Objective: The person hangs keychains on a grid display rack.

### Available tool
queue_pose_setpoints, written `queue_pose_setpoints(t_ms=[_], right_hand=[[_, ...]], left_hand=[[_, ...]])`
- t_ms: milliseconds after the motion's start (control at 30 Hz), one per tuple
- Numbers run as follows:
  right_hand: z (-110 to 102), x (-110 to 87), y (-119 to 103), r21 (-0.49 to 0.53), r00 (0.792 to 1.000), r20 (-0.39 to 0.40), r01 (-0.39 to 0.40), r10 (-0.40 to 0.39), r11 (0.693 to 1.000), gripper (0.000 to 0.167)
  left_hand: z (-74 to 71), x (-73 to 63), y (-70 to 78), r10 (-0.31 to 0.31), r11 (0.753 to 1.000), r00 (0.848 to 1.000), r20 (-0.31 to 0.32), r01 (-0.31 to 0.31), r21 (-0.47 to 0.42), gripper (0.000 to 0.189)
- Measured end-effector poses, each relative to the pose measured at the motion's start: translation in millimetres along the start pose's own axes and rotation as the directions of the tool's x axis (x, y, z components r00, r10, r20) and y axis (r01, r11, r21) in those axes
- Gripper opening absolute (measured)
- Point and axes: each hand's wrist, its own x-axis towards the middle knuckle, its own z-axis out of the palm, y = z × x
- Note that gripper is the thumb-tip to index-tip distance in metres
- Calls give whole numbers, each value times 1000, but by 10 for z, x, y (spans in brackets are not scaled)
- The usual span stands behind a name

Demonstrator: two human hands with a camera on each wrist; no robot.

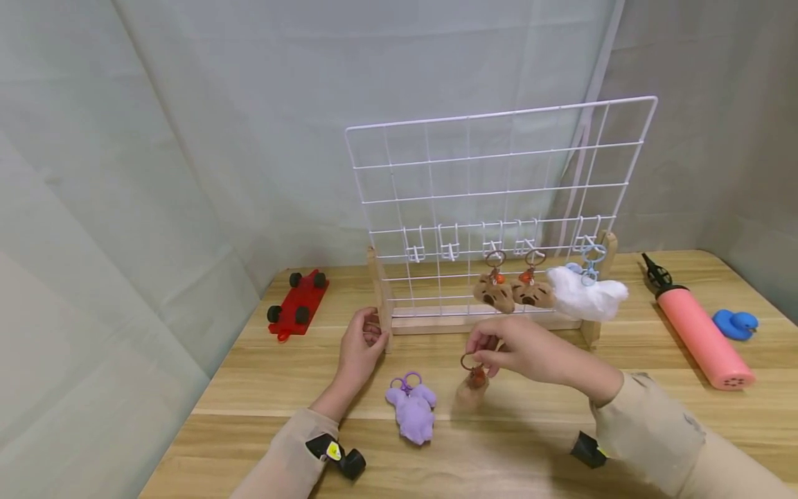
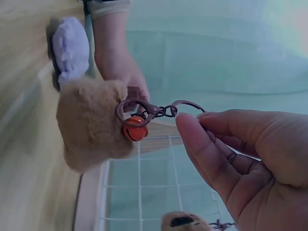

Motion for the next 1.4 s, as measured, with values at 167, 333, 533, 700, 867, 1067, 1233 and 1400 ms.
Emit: queue_pose_setpoints(t_ms=[167,333,533,700,867,1067,1233,1400], right_hand=[[-117,30,-62,-22,1000,-21,14,-14,1000,6],[-201,72,-109,-54,997,-75,31,-35,998,7],[-293,130,-139,-158,988,-145,23,-46,987,4],[-366,187,-166,-155,981,-187,20,-49,988,5],[-438,249,-190,-168,975,-213,30,-66,985,5],[-509,318,-230,-197,970,-233,21,-68,980,5],[-569,384,-256,-202,969,-240,7,-56,979,5],[-627,434,-271,-240,966,-254,-5,-58,971,6]], left_hand=[[4,0,-8,-1,1000,1000,0,1,-7,43],[5,9,-15,-13,1000,1000,-1,13,-18,43],[7,6,-3,-4,1000,1000,1,4,-21,43],[5,8,-2,-2,1000,1000,-1,2,-24,43],[4,9,-11,-12,1000,1000,0,12,-26,42],[2,10,-12,-19,999,1000,-3,19,-34,42],[4,10,-7,-14,999,1000,-5,14,-32,42],[11,2,-16,-7,1000,1000,-10,7,-3,42]])
